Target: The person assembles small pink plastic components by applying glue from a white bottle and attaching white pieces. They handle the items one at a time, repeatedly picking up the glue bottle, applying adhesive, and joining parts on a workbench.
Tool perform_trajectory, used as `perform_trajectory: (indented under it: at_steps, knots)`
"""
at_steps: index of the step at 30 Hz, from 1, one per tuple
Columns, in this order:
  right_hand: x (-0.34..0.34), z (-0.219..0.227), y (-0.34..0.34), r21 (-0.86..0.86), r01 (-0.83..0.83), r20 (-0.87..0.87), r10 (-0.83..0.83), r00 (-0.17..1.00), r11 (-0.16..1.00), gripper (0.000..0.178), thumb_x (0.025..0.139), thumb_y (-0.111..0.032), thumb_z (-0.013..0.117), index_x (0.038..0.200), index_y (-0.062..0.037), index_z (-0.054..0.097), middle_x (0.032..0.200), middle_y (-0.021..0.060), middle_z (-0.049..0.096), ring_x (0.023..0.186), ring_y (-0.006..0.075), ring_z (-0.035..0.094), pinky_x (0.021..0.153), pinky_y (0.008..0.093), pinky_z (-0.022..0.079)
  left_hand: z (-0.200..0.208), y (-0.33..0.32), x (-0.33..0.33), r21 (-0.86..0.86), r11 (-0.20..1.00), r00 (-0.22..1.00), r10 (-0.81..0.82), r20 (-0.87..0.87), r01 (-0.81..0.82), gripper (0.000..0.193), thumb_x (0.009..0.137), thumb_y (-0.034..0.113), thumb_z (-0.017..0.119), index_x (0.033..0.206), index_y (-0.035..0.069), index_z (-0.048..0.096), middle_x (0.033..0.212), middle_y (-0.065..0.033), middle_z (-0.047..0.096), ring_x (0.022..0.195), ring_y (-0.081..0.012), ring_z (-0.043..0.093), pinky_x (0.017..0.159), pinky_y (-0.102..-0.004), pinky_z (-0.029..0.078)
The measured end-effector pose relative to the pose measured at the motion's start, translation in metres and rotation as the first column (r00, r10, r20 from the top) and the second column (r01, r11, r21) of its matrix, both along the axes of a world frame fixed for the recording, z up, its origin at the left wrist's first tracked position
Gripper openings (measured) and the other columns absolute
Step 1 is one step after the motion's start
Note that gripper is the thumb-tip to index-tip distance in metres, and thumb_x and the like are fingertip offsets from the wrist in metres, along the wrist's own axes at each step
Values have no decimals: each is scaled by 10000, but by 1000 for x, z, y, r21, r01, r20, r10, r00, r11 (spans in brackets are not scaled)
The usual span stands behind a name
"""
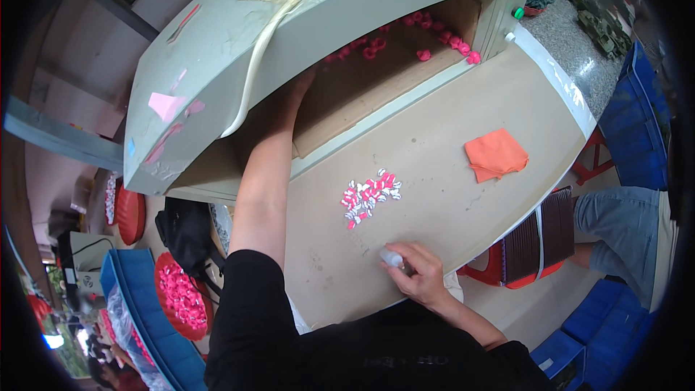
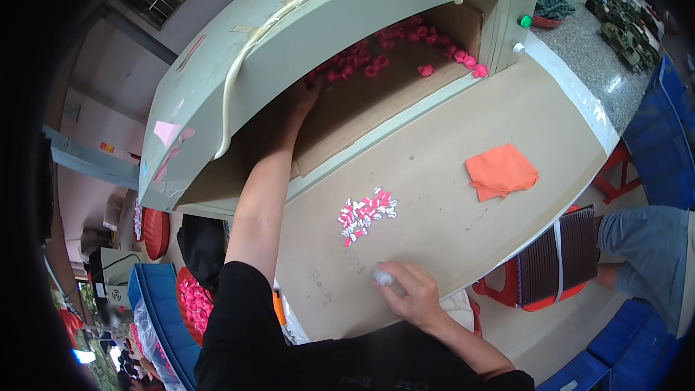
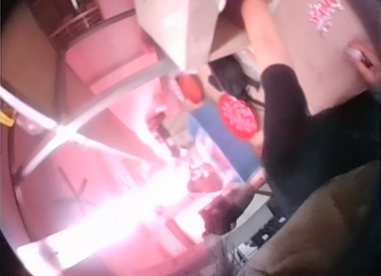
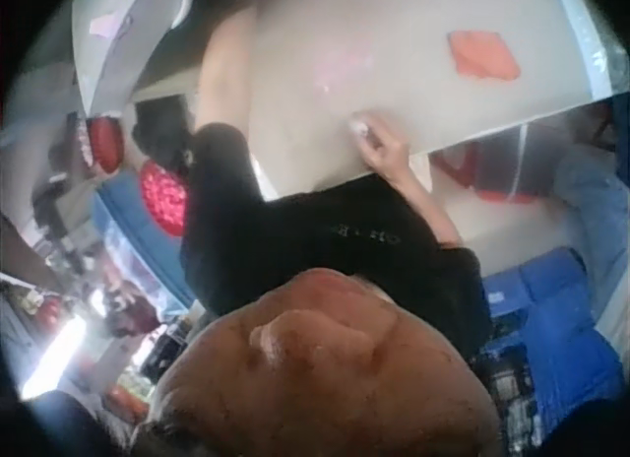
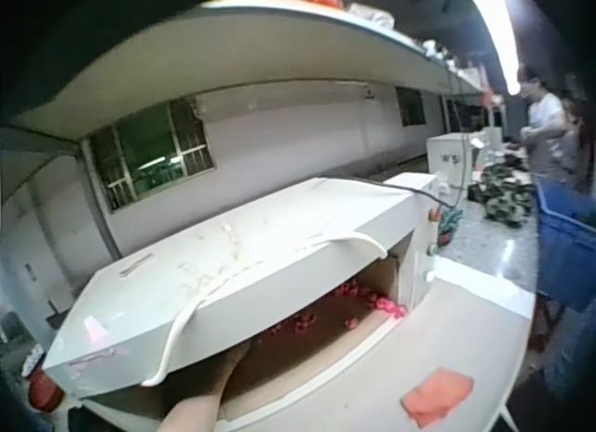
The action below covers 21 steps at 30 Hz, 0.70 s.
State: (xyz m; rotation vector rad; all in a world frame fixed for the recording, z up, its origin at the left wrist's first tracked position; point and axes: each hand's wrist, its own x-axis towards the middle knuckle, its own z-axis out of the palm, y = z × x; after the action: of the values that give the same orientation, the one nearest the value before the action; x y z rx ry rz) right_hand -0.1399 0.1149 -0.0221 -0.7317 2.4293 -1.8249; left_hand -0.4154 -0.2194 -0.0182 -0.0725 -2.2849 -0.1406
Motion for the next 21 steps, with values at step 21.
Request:
perform_trajectory:
  at_steps: [21]
  knots:
    - [0, -8, 0, -67, 12, -65, -16, 998, 998, 260, 682, -37, 707, 929, -21, 625, 842, 96, 620, 694, 194, 593, 579, 262, 467, 18, 28, 79, 55, 912, 841, 351, 412, -407, 314, 764, 273, 588, 1042, 130, 555, 1008, -158, 532, 922, -341, 548, 750, -447, 468]
